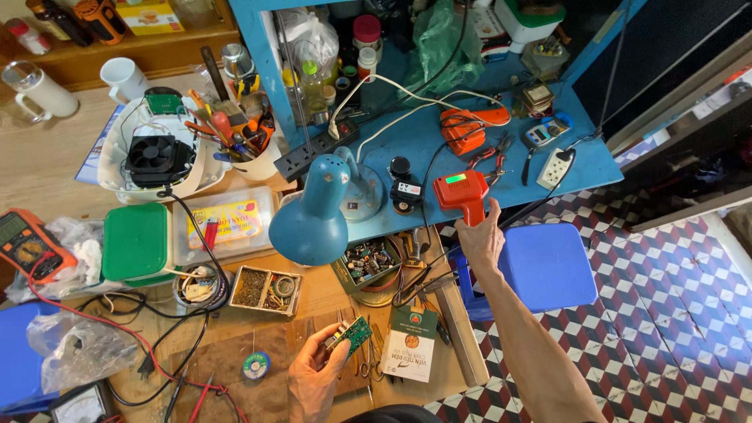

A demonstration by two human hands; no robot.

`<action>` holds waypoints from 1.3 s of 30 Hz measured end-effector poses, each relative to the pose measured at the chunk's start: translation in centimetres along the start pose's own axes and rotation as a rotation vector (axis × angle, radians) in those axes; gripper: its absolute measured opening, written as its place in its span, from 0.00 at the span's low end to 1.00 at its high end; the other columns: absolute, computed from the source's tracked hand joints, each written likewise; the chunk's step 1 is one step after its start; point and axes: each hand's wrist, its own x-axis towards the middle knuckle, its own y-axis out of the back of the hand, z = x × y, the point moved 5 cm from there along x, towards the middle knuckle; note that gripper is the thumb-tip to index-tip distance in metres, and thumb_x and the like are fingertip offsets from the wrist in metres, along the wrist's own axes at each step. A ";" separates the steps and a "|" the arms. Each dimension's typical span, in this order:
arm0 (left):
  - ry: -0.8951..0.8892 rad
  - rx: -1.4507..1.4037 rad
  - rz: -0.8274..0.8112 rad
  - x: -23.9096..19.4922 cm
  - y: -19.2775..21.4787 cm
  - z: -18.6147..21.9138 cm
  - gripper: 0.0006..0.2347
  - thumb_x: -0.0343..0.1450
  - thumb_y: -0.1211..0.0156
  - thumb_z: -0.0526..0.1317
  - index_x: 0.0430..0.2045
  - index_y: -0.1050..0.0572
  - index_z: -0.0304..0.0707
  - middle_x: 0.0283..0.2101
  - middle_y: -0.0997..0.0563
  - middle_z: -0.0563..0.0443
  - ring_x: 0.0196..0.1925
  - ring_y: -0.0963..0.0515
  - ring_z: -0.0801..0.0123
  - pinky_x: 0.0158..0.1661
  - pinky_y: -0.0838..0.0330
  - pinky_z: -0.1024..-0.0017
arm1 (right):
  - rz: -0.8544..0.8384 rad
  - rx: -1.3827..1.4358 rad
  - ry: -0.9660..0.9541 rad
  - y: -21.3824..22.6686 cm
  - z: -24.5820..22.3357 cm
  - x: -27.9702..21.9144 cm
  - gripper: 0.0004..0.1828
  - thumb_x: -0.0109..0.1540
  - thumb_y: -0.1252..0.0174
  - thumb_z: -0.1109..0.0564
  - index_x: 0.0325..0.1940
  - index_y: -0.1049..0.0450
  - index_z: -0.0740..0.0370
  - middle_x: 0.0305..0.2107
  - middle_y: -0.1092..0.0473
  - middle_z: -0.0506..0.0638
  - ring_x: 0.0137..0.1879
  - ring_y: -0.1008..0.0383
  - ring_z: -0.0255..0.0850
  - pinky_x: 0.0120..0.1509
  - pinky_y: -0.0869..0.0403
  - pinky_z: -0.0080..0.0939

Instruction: The person uses a heat gun to apply heat to a small green circuit board, then inspects it. They subsequently open a small box of electronic components and select a capacitor.

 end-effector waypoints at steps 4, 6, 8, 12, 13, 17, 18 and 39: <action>-0.035 0.079 0.045 -0.5 -1.1 2.7 0.17 0.68 0.35 0.32 0.52 0.24 0.30 0.46 0.14 0.47 0.47 0.17 0.74 0.45 0.23 0.79 | -0.012 0.065 0.107 -1.0 -0.3 -0.7 0.54 0.55 0.32 0.46 0.75 0.54 0.65 0.46 0.28 0.70 0.51 0.26 0.64 0.54 0.29 0.58; -0.070 0.204 0.103 -0.9 -2.0 4.6 0.16 0.68 0.34 0.33 0.50 0.22 0.33 0.45 0.13 0.49 0.45 0.16 0.76 0.45 0.23 0.80 | 0.109 0.001 0.259 0.5 -1.5 -2.9 0.52 0.57 0.32 0.48 0.75 0.53 0.69 0.51 0.30 0.71 0.55 0.27 0.64 0.55 0.30 0.59; -0.080 0.234 0.121 -1.1 -2.9 6.4 0.15 0.68 0.35 0.34 0.49 0.21 0.36 0.43 0.13 0.51 0.41 0.16 0.76 0.42 0.22 0.79 | 0.317 -0.139 0.434 2.8 -3.1 -7.0 0.46 0.60 0.33 0.50 0.73 0.48 0.72 0.54 0.29 0.71 0.59 0.27 0.63 0.60 0.32 0.61; -0.136 0.566 0.226 -1.2 -2.6 8.7 0.13 0.68 0.35 0.37 0.47 0.20 0.42 0.36 0.13 0.50 0.36 0.14 0.73 0.37 0.21 0.75 | -0.388 0.463 0.075 -0.2 -3.8 -16.8 0.32 0.67 0.44 0.47 0.70 0.36 0.70 0.52 0.23 0.61 0.54 0.22 0.47 0.60 0.26 0.47; -0.162 0.580 0.249 -1.3 -2.3 8.9 0.13 0.69 0.35 0.38 0.47 0.20 0.42 0.33 0.13 0.48 0.35 0.14 0.69 0.37 0.22 0.73 | -0.642 0.583 -0.083 -2.1 -4.3 -20.0 0.30 0.68 0.46 0.46 0.68 0.32 0.70 0.49 0.22 0.59 0.51 0.21 0.44 0.57 0.23 0.44; -0.572 0.711 0.229 -1.7 -0.7 11.2 0.14 0.68 0.35 0.34 0.48 0.23 0.39 0.49 0.17 0.42 0.50 0.16 0.57 0.49 0.22 0.68 | -0.918 0.962 -0.231 -5.7 -9.5 -27.1 0.32 0.66 0.45 0.49 0.71 0.37 0.66 0.51 0.26 0.52 0.53 0.24 0.38 0.58 0.24 0.39; -0.685 0.733 0.205 -1.8 -0.7 11.7 0.15 0.68 0.34 0.34 0.49 0.25 0.38 0.53 0.19 0.41 0.55 0.17 0.54 0.53 0.22 0.66 | -0.915 0.982 -0.239 -6.2 -10.5 -27.7 0.32 0.66 0.45 0.50 0.73 0.39 0.64 0.51 0.27 0.52 0.54 0.26 0.37 0.58 0.25 0.39; 0.143 -0.408 -0.063 2.9 7.5 6.0 0.15 0.71 0.36 0.41 0.49 0.24 0.33 0.41 0.17 0.53 0.41 0.18 0.74 0.46 0.24 0.76 | -0.853 0.925 -0.150 -10.2 -13.4 -28.8 0.20 0.65 0.41 0.60 0.61 0.28 0.65 0.45 0.24 0.51 0.45 0.24 0.31 0.46 0.25 0.30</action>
